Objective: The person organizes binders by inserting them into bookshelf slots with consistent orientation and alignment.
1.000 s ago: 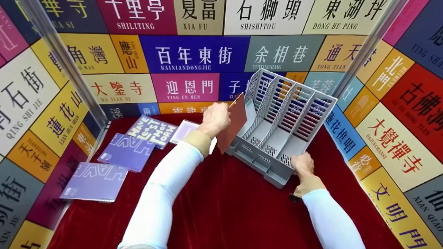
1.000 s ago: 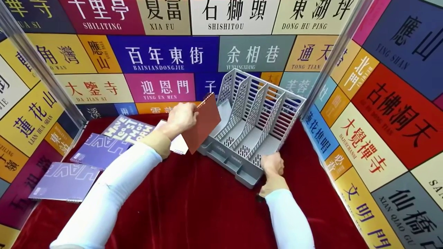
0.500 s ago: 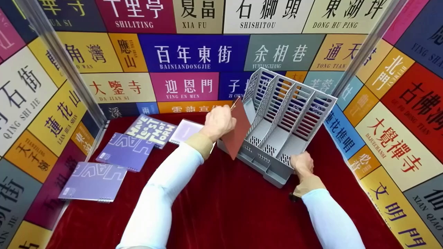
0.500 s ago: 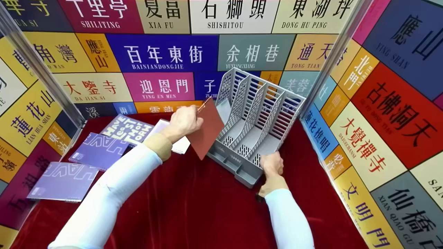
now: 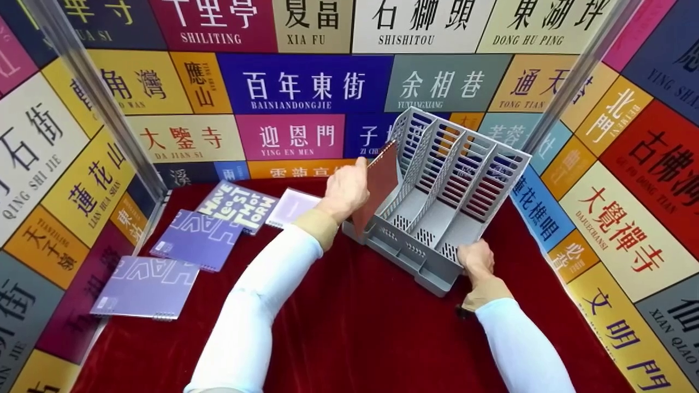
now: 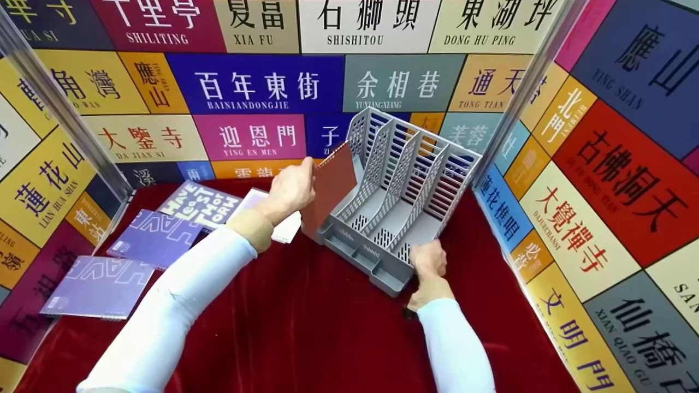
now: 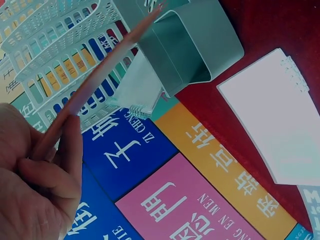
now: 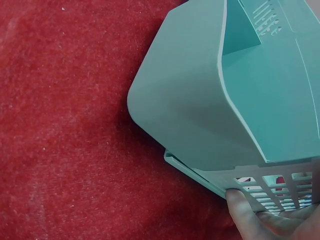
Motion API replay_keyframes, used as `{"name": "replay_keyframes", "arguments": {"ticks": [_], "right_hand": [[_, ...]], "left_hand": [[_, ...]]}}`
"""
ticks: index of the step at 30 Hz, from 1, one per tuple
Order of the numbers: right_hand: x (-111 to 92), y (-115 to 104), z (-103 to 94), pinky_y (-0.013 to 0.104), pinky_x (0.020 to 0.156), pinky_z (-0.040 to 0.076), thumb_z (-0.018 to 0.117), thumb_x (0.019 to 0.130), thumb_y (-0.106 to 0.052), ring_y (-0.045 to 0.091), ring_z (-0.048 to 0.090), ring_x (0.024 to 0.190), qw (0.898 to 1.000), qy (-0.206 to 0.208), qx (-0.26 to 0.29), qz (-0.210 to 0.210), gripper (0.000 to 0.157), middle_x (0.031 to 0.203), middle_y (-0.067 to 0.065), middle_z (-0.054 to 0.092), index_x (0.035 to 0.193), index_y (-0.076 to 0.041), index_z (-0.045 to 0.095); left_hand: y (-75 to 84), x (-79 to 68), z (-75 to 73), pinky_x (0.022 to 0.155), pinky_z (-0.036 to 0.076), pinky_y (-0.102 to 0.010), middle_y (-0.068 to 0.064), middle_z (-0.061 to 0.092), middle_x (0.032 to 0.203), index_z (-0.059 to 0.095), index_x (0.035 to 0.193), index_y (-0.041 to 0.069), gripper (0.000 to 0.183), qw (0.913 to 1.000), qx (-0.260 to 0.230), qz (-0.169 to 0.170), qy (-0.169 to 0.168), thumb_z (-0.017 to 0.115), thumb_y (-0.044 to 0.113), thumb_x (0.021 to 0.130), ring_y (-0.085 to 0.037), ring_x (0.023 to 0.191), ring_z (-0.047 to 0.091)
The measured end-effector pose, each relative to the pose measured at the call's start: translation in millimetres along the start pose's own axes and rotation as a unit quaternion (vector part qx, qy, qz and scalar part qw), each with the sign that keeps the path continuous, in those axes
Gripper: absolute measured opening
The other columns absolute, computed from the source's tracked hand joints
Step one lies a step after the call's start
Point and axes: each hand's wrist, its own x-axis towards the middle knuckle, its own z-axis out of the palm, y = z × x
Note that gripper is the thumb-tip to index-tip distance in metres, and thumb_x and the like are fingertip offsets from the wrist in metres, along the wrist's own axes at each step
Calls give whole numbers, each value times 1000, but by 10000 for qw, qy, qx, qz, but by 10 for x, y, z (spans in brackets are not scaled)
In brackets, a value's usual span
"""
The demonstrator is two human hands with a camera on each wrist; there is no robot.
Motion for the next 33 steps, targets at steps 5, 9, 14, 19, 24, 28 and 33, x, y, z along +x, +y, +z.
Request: {"name": "replay_keyframes", "arguments": {"ticks": [5, 9, 14, 19, 24, 28, 33], "right_hand": [[14, -4, -1, 45, 79, 63, 47, 100, -26, 37, 73, 91, 10000, 10, 10, 42, 55, 145, 34, 67, 146, 3, 58], [19, -13, -5, 51, 89, 63, 47, 100, -26, 47, 72, 111, 10000, 85, -18, 29, 52, 144, 34, 67, 142, 3, 59], [12, -9, 5, 54, 93, 63, 47, 99, -25, 50, 71, 121, 9999, 163, 14, 7, 50, 143, 34, 68, 138, 3, 61], [-2, -4, 17, 54, 94, 63, 48, 100, -26, 50, 71, 121, 9999, 103, -17, 5, 50, 143, 34, 68, 139, 3, 61], [-5, -26, 4, 57, 102, 61, 48, 100, -26, 51, 70, 125, 9999, 111, -8, 12, 52, 144, 34, 67, 141, 4, 60], [1, -26, -5, 58, 104, 61, 47, 100, -26, 51, 69, 124, 10000, 85, -14, 27, 52, 145, 34, 67, 141, 4, 59], [0, 3, 6, 60, 111, 58, 45, 100, -25, 52, 67, 132, 10000, 14, -22, 23, 53, 148, 34, 65, 143, 4, 58]], "left_hand": [[24, 75, 44, 94, 67, -56, -16, 81, 124, 55, 139, 16, 41, 9999, -134, -54, 94, 72, 17, 102, -43, 115, 80], [53, 134, 47, 95, 67, -56, -14, 80, 125, 55, 138, 17, 37, 9993, -267, -87, 235, 67, 13, 103, -44, 115, 80], [68, 183, 58, 95, 67, -56, -13, 78, 125, 55, 144, 18, 44, 9985, -364, -79, 411, 70, 14, 103, -43, 112, 81], [63, 216, 88, 98, 66, -55, -13, 76, 128, 54, 149, 20, 48, 9979, -449, -181, 428, 69, 14, 104, -41, 113, 80], [67, 262, 87, 99, 65, -55, -11, 76, 125, 55, 141, 18, 40, 9964, -593, -232, 556, 68, 13, 104, -41, 113, 80], [81, 292, 111, 98, 65, -55, -10, 75, 124, 55, 137, 18, 35, 9954, -668, -224, 655, 65, 12, 105, -41, 112, 80], [89, 296, 173, 97, 65, -55, -9, 75, 124, 55, 137, 18, 36, 9949, -640, -234, 741, 65, 10, 103, -41, 110, 80]]}}
